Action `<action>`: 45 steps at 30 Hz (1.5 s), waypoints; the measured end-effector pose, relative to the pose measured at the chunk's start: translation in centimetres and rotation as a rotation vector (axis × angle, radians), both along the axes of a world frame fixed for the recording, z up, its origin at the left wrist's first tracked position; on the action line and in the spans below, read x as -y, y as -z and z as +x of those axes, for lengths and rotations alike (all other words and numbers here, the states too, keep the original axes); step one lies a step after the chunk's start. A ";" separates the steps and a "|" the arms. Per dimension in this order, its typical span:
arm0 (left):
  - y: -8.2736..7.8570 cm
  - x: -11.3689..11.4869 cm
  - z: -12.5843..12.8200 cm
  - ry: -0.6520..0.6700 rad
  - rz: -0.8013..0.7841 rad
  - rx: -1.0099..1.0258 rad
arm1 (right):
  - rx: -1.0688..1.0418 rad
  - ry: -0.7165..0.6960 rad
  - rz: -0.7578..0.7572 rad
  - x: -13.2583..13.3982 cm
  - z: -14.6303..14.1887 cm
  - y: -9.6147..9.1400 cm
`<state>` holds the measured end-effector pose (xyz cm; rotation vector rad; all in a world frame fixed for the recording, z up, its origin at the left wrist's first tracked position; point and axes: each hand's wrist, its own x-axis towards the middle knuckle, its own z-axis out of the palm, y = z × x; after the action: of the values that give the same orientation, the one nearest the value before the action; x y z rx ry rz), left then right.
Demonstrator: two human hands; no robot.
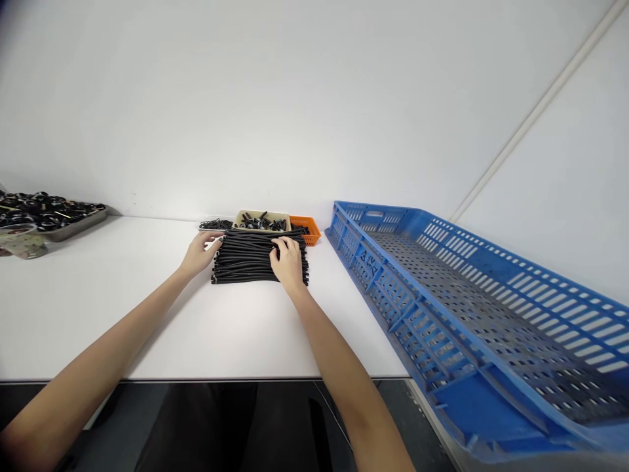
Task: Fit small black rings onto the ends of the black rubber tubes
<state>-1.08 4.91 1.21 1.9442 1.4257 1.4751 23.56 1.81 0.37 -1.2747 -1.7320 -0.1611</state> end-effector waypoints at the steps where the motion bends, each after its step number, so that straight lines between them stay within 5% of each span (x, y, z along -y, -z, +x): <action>1: 0.0 0.1 0.1 0.000 -0.005 0.013 | 0.002 0.008 -0.002 0.0 0.0 0.0; 8: 0.3 0.1 0.3 0.043 -0.207 0.203 | 0.031 0.093 -0.010 0.0 -0.1 0.1; 16: 0.2 -0.1 0.5 0.107 -0.192 0.331 | 0.033 0.095 -0.019 -0.1 0.0 0.2; 34: -0.1 0.6 0.3 -0.027 -0.138 0.195 | 0.000 0.104 0.029 -0.3 0.1 0.5; 45: 0.6 0.3 0.4 0.094 -0.281 0.246 | 0.152 0.137 -0.085 -1.3 2.2 -0.5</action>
<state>-0.64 4.57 0.58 1.5796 1.3318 1.3369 25.78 3.09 0.88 -1.4775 -1.7956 -0.2723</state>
